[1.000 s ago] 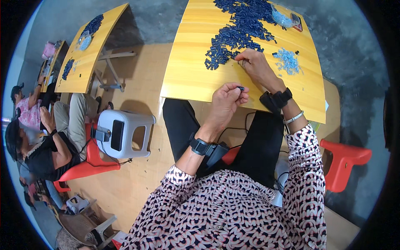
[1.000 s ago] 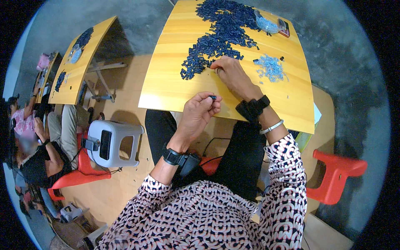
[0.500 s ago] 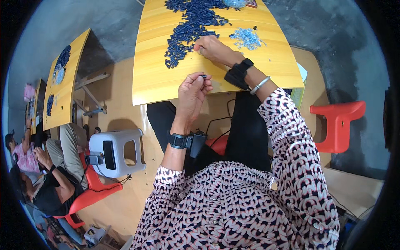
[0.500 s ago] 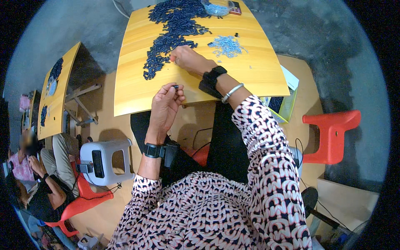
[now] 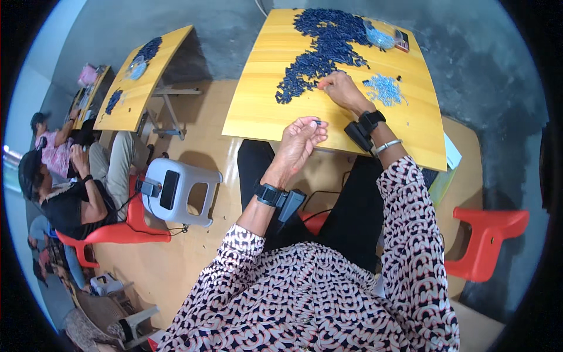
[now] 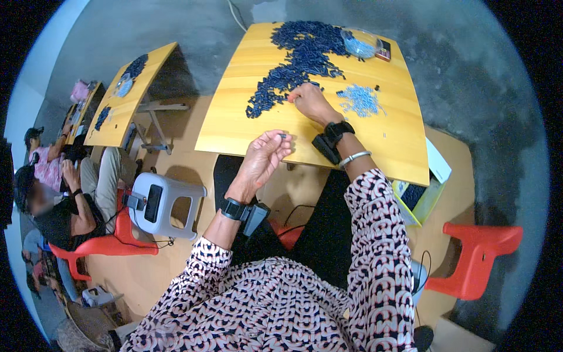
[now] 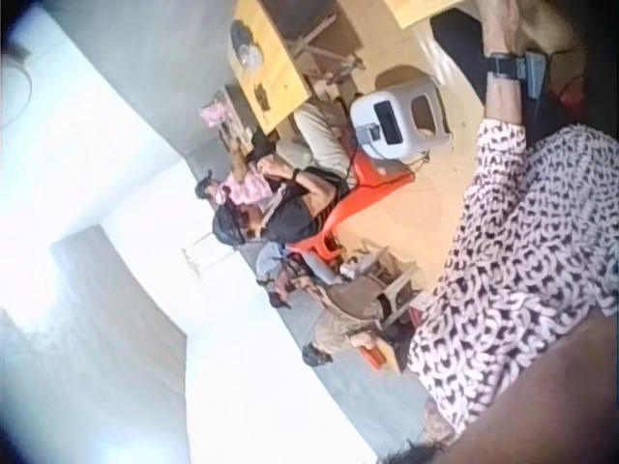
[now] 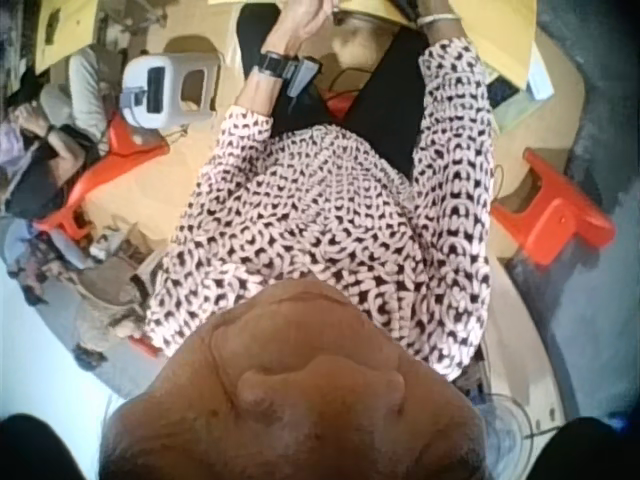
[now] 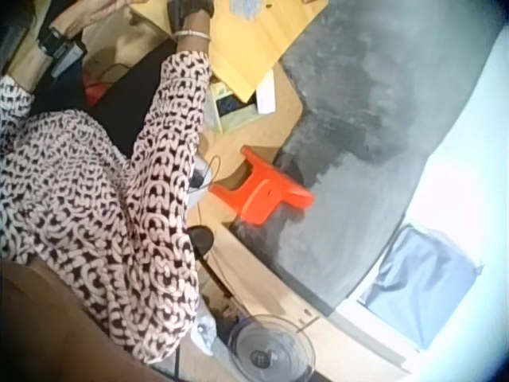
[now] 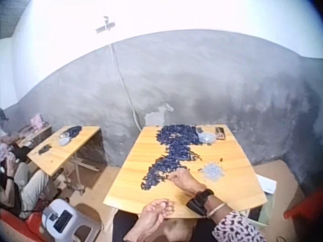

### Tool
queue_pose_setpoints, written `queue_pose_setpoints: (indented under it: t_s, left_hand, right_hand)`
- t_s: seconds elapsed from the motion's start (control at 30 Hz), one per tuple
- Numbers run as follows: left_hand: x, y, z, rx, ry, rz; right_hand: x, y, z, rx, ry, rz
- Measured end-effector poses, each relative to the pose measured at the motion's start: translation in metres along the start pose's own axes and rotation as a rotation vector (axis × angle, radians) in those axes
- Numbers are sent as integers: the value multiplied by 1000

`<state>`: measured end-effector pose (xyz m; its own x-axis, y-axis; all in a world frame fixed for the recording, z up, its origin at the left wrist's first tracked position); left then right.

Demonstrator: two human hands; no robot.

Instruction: Sorting small blue plastic components on a wooden table in a manufacturing setting.

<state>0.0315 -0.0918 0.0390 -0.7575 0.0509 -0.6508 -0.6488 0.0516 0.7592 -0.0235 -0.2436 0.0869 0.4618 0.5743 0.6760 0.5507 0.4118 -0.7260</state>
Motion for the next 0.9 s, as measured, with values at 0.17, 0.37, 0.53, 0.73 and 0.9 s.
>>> queue_pose_setpoints:
  t_s: [0.17,0.37,0.53,0.73,0.9]
  left_hand:
    - [-5,-4,3,-19,6,-24]
    - [-4,1,2,1,-10,-19]
    - [-6,-1,5,-6,-11,-23]
    - [-7,5,6,5,-9,-18]
    - [-7,4,6,20,-13,-10]
  right_hand:
    - [-10,4,7,106,211,-342]
    - [-22,-7,7,25,252,-395]
    - [-8,-10,7,53,266,-280]
    - [-4,-7,0,-18,77,-77]
    - [10,-6,-7,-11,-2,100]
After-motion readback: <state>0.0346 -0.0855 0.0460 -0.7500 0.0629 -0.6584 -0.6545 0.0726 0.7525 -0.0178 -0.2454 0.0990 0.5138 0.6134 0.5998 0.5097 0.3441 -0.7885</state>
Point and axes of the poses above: each hand's wrist, its own z-axis away from the middle knuckle, its own y-axis out of the palm, x = y × z, the point moved 9 cm from there along -z, towards the middle knuckle, and after that the axes turned 8 degrees about x, right-handed, at the moved point
